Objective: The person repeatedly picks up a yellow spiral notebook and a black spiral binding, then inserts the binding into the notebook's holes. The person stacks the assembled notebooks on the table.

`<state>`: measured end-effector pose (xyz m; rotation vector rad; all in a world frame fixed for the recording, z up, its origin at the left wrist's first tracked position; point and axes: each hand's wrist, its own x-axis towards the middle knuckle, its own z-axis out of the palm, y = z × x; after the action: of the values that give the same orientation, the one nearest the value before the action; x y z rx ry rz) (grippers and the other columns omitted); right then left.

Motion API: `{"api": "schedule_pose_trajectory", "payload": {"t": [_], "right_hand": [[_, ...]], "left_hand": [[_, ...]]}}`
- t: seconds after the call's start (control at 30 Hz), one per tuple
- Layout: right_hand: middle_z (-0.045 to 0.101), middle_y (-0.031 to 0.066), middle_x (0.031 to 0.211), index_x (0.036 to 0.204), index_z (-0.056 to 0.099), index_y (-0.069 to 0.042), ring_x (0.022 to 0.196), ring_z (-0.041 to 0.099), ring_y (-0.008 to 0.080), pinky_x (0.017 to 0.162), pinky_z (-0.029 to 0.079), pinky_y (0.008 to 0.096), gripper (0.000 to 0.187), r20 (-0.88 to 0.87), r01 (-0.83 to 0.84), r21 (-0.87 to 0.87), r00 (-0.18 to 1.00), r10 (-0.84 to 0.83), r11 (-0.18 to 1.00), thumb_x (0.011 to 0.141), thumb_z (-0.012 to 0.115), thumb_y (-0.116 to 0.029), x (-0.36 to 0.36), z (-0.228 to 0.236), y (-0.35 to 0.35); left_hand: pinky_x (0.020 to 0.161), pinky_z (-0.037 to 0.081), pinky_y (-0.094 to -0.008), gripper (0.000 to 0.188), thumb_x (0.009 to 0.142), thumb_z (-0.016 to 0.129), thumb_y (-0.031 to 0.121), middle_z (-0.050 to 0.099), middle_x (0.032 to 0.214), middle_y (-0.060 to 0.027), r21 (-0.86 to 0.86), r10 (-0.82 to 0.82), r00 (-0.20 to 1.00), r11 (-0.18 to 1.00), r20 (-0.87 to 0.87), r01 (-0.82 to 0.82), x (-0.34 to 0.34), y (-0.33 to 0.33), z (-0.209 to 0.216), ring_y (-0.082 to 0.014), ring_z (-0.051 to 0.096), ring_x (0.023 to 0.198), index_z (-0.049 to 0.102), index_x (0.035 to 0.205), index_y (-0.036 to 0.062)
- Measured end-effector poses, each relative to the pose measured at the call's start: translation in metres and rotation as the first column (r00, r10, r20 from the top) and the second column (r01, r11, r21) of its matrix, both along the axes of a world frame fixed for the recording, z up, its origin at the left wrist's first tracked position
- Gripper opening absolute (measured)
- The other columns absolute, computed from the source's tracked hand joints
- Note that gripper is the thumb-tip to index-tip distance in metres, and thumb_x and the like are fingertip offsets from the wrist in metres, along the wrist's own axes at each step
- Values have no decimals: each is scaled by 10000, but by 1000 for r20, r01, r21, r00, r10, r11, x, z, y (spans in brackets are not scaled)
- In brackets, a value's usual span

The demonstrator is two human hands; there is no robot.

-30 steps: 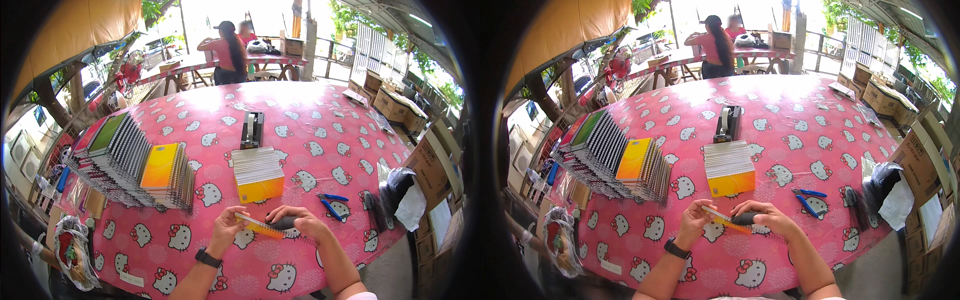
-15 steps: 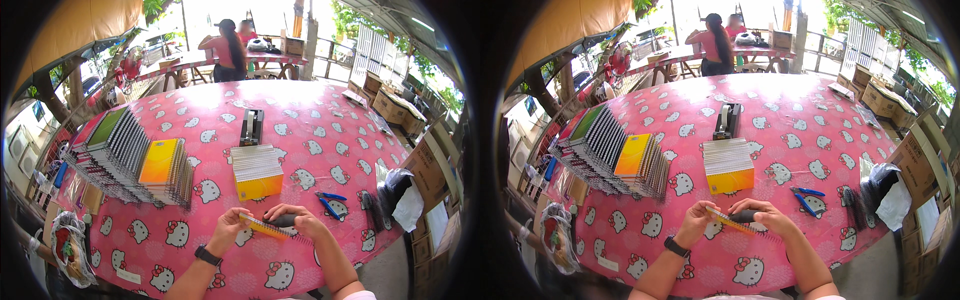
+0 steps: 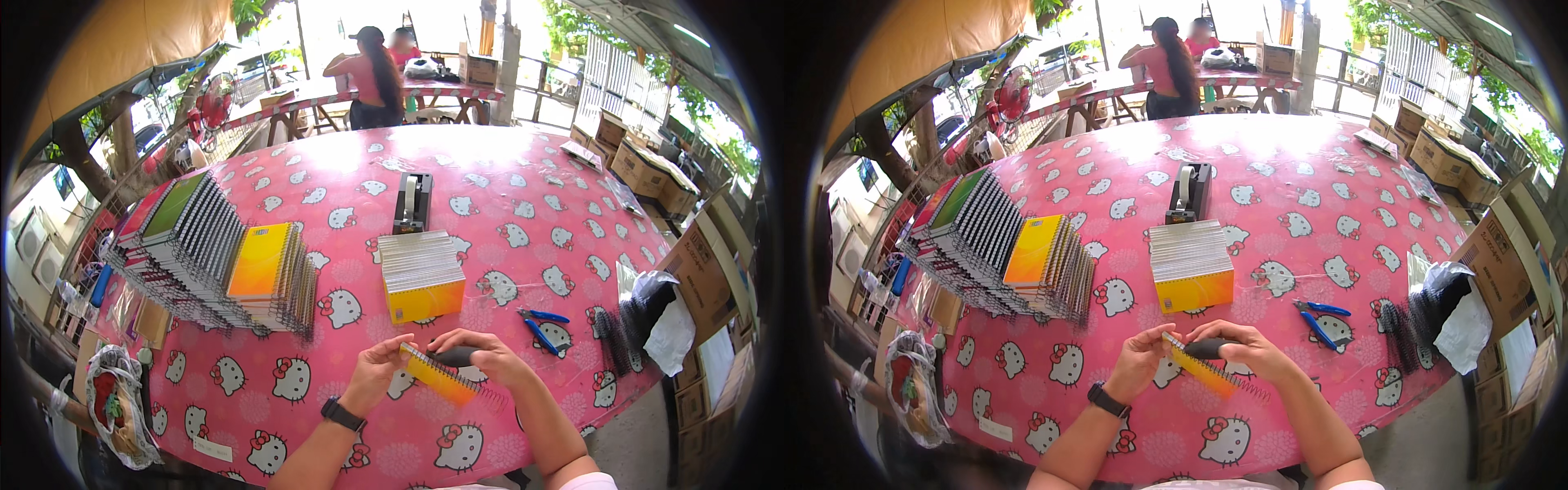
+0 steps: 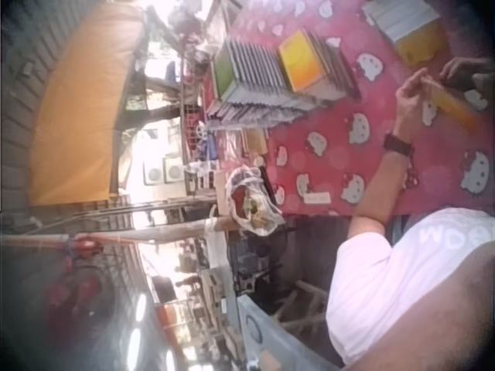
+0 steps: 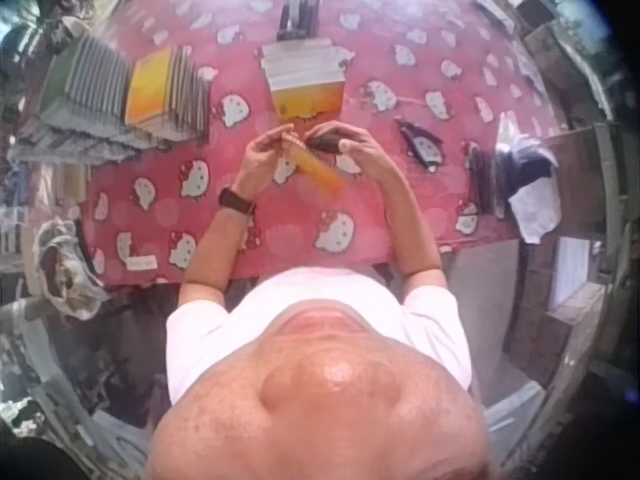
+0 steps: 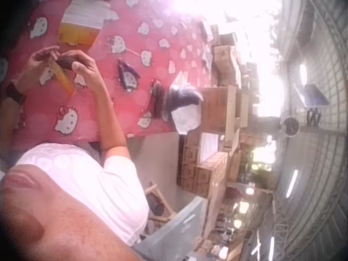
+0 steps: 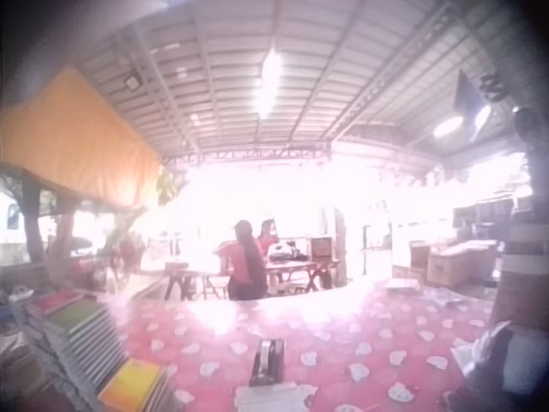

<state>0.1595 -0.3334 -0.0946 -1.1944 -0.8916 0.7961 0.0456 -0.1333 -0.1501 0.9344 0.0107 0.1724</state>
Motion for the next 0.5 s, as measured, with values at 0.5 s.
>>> {"api": "schedule_pose_trajectory", "payload": {"t": [0.5], "right_hand": [[604, 122, 1171, 1093, 640, -40, 1188, 463, 295, 954, 421, 397, 511, 891, 660, -128, 404, -206, 740, 740, 759, -389, 22, -6, -27]], "left_hand": [[826, 464, -227, 249, 896, 563, -34, 640, 1008, -28, 212, 109, 989, 974, -100, -85, -4, -5, 9, -86, 569, 934, 644, 1130, -13]]}}
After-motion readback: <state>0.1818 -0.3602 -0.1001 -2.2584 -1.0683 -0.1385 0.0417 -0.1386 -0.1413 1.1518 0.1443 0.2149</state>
